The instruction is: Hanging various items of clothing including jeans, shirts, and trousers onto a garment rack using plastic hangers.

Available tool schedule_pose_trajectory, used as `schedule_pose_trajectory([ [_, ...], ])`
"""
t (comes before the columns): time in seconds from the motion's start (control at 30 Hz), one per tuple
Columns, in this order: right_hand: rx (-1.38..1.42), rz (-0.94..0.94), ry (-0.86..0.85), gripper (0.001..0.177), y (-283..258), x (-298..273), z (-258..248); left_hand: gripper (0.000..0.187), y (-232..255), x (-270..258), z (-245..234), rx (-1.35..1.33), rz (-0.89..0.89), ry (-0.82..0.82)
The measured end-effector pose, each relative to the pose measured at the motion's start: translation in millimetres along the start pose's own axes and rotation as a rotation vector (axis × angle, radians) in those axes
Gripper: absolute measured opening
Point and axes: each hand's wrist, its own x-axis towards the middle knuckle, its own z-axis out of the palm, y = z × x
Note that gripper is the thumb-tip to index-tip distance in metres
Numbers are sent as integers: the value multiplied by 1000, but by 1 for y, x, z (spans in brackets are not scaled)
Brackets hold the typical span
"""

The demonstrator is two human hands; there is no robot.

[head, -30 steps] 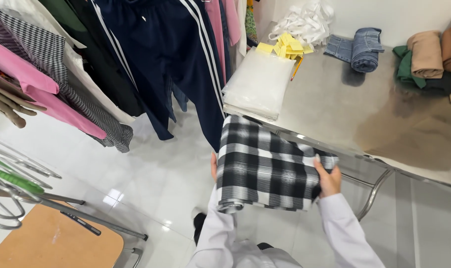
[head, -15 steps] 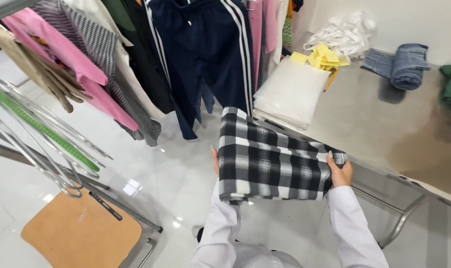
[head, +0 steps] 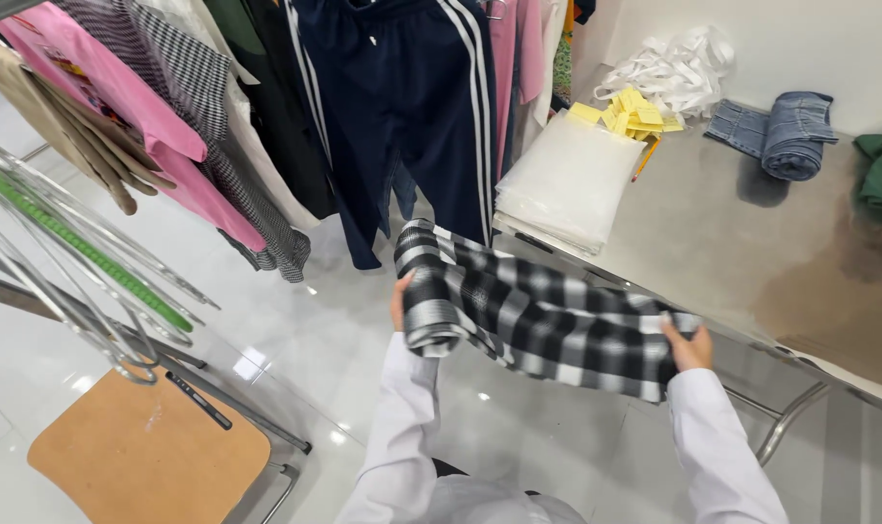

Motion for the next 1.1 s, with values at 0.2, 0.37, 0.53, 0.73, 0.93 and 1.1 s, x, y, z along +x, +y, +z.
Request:
schedule_pose_trajectory([
  [0.2, -38, 94, -338, 82, -22, -50, 23, 63, -95, 41, 3, 302, -102, -73],
  [0.37, 526, 186, -758, 74, -156, -171, 25, 82, -110, -41, 72, 948, -41, -284],
  [0.53, 699, 130, -583, 72, -192, -197, 35, 95, -148, -34, 69, 1174, 63, -421],
  [0.73, 1162, 296, -546, 58, -145, -175, 57, 60, -150, -24, 62, 593, 113, -559],
  [0.93, 1309, 284, -594, 60, -107, -133, 60, 32, -155, -29, 65, 478, -23, -552],
  [1.1, 1320, 331, -600, 71, -151, -168, 36, 35, -201, 14, 43, 714, -25, -619],
])
